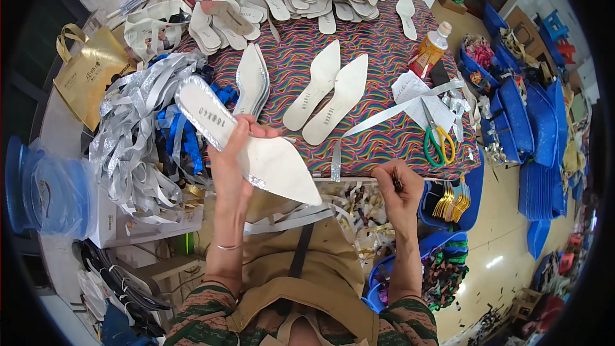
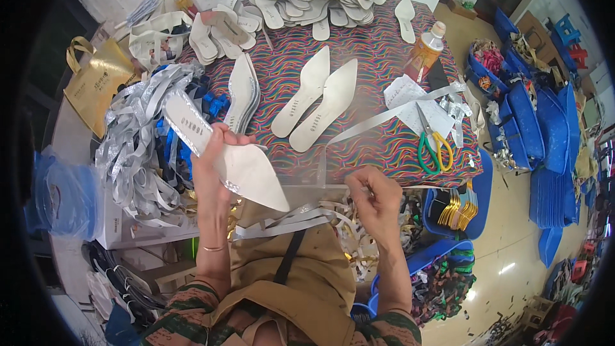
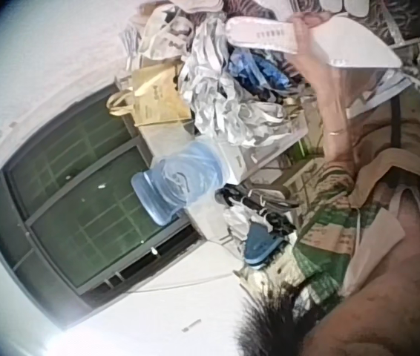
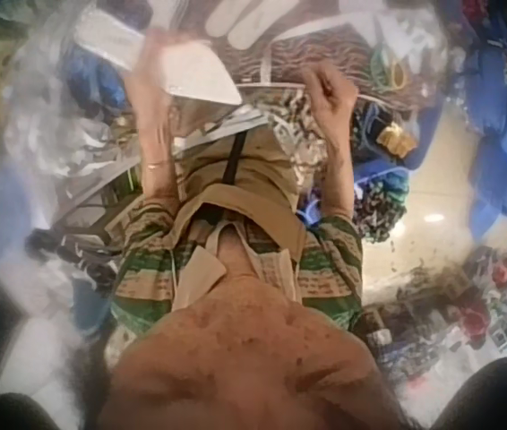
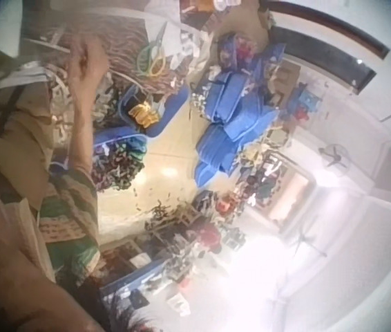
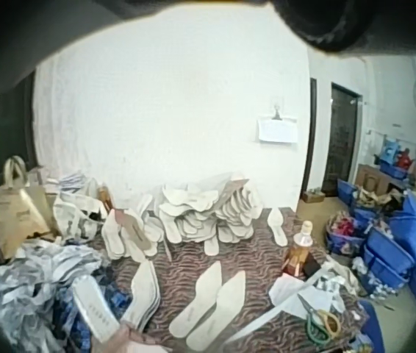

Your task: The person applies a silver glittery ribbon along the edges of white shoe insoles. They pick up an insole, wrap the ribbon around its perimeter, and use scissors to trim the excess. The finished insoles are stacked on the table.

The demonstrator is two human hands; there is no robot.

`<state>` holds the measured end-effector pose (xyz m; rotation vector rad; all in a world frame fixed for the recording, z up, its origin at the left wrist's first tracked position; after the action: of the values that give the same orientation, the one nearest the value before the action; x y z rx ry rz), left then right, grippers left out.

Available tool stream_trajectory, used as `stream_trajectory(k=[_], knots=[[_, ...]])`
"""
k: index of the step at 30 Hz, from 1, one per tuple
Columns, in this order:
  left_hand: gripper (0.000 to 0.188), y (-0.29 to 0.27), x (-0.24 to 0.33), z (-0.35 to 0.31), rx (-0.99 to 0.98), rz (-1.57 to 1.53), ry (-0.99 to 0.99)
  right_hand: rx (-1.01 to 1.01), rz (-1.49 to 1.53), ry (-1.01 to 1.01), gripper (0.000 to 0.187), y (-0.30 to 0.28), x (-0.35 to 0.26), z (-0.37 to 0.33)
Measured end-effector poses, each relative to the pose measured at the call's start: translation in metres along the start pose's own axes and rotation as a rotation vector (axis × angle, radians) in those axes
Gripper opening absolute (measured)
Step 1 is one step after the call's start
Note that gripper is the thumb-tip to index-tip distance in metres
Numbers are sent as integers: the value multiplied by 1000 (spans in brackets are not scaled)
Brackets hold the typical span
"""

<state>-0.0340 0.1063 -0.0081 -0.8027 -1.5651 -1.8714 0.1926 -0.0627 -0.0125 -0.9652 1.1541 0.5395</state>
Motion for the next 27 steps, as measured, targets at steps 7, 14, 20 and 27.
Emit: stream_trajectory(k=[7, 14, 20, 27], knots=[[17, 35, -16, -31, -211, 94, -110, -140, 16, -116, 22, 40, -38, 14], [15, 30, -24, -34, -202, 100, -153, -124, -64, -326, 30, 49, -34, 5], [12, 34, -34, -40, -260, -57, -133, -100, -230, -493, 28, 51, -41, -16], [10, 39, -53, -46, -420, -207, -229, -504, 246, 326, 14, 69, 7, -8]])
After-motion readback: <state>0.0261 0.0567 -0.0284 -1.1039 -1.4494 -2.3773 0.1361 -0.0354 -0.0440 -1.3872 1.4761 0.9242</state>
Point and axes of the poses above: each hand's wrist, its own z-axis towards the middle knuckle, its own y-axis out of the palm, x = y × z, the point moved 7 cm from there along z, towards the middle knuckle, and after that the axes turned 14 degrees about y, right-handed, at the moved point
